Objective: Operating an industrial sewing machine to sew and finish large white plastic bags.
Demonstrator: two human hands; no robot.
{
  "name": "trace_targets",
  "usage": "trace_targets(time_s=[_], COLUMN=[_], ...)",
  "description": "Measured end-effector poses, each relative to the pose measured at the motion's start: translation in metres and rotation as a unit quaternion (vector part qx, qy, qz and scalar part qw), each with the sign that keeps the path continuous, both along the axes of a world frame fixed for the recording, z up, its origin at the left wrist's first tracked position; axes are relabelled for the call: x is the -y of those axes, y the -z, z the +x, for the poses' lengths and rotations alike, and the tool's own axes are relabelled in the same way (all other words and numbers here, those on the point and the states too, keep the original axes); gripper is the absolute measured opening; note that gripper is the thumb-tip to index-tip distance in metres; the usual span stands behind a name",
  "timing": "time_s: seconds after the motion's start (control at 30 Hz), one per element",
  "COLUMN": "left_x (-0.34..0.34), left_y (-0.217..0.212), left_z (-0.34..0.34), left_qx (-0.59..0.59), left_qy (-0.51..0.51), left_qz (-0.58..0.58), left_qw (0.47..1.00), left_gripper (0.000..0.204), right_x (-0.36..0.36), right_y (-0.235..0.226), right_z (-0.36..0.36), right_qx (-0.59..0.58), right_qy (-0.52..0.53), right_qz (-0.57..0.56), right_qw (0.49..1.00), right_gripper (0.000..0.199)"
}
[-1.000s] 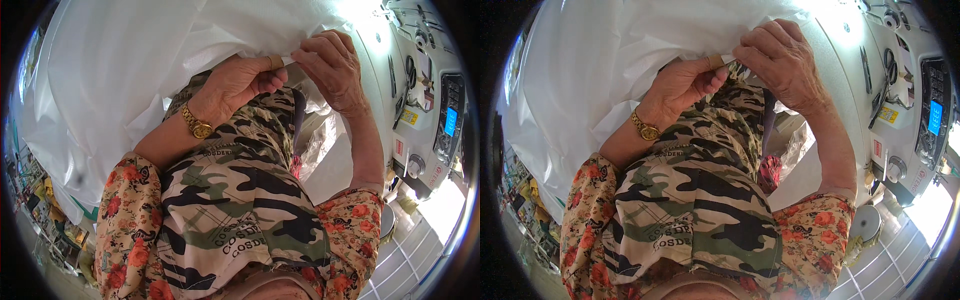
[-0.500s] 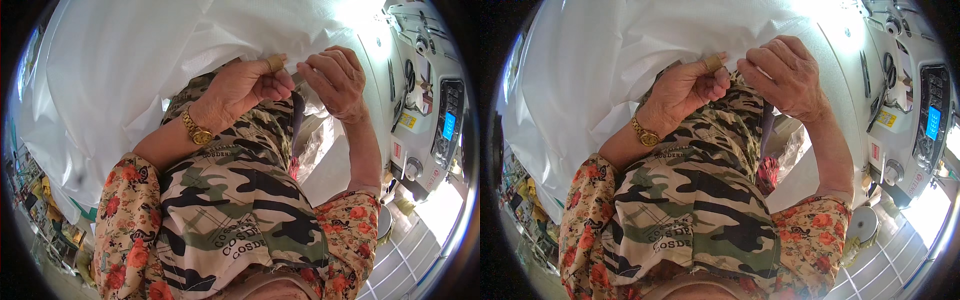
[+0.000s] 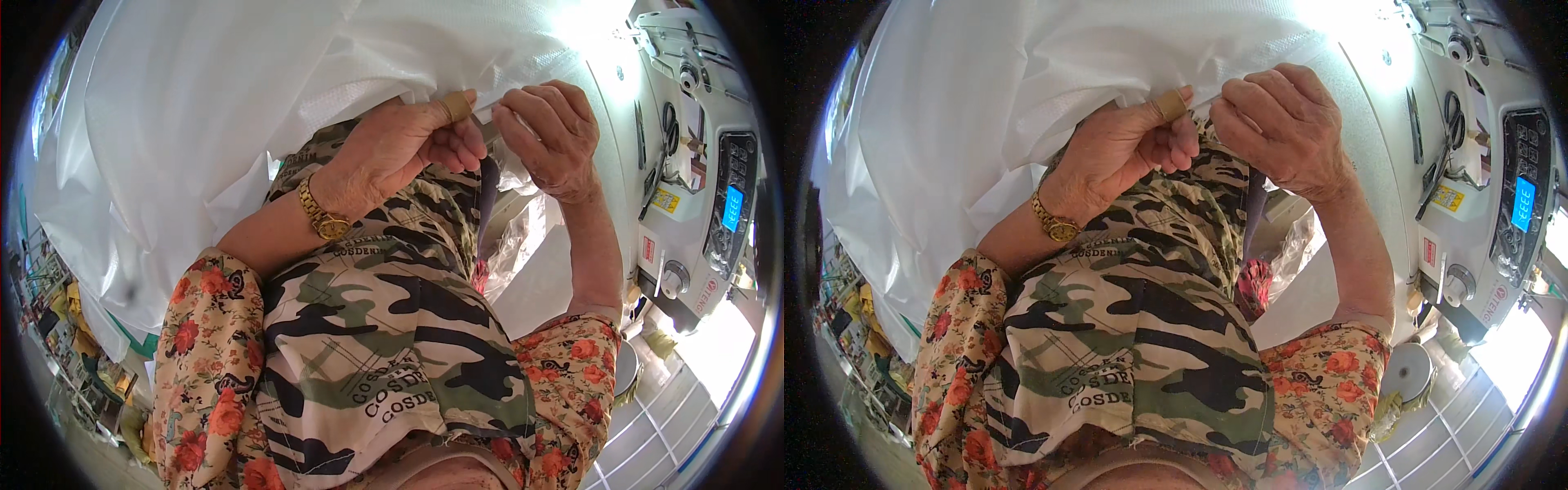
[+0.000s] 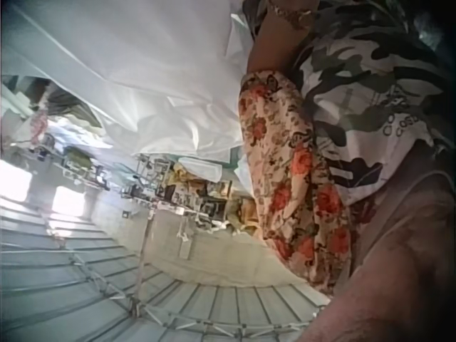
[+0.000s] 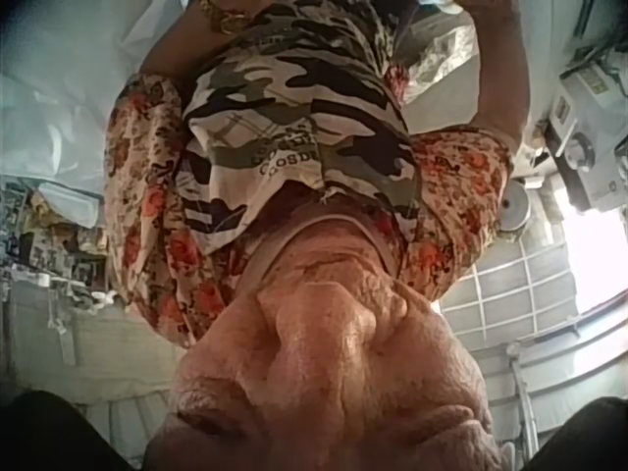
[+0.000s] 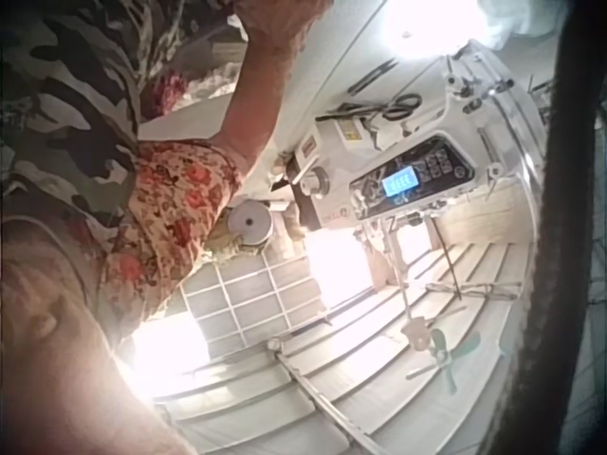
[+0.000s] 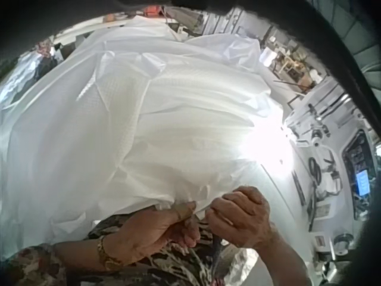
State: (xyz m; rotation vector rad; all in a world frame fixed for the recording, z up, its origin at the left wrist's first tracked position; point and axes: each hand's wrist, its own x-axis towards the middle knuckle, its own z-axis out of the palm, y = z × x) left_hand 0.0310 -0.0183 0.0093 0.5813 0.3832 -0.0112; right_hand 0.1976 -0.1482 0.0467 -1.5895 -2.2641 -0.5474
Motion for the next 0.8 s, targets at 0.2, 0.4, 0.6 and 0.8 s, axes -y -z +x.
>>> trace_targets(time_s=[0.2, 0.4, 0.6, 0.8], left_x=[0.005, 0.011, 0.016, 0.022], left_y=[-0.009, -0.011, -0.008, -0.009], left_z=[-0.001, 0.0, 0.0, -0.002], left_qx=[-0.045, -0.019, -0.066, -0.058], left_qy=[-0.017, -0.054, -0.022, -0.029], left_qz=[0.081, 0.222, 0.316, 0.255], left_qw=[0.996, 0.973, 0.946, 0.965], left_gripper=[0.038, 0.039, 0.04, 0.039], right_x=[0.0, -0.001, -0.004, -0.001], right_y=[0.0, -0.001, -0.001, -0.002], right_z=[0.0, -0.001, 0.0, 0.003], right_qx=[0.004, -0.002, -0.02, -0.009], right_qy=[0.0, 0.003, 0.007, 0.018], right_qz=[0.003, -0.002, -0.01, -0.012], right_qw=[1.0, 1.0, 1.0, 1.0], right_gripper=[0.024, 0.023, 0.023, 0.029])
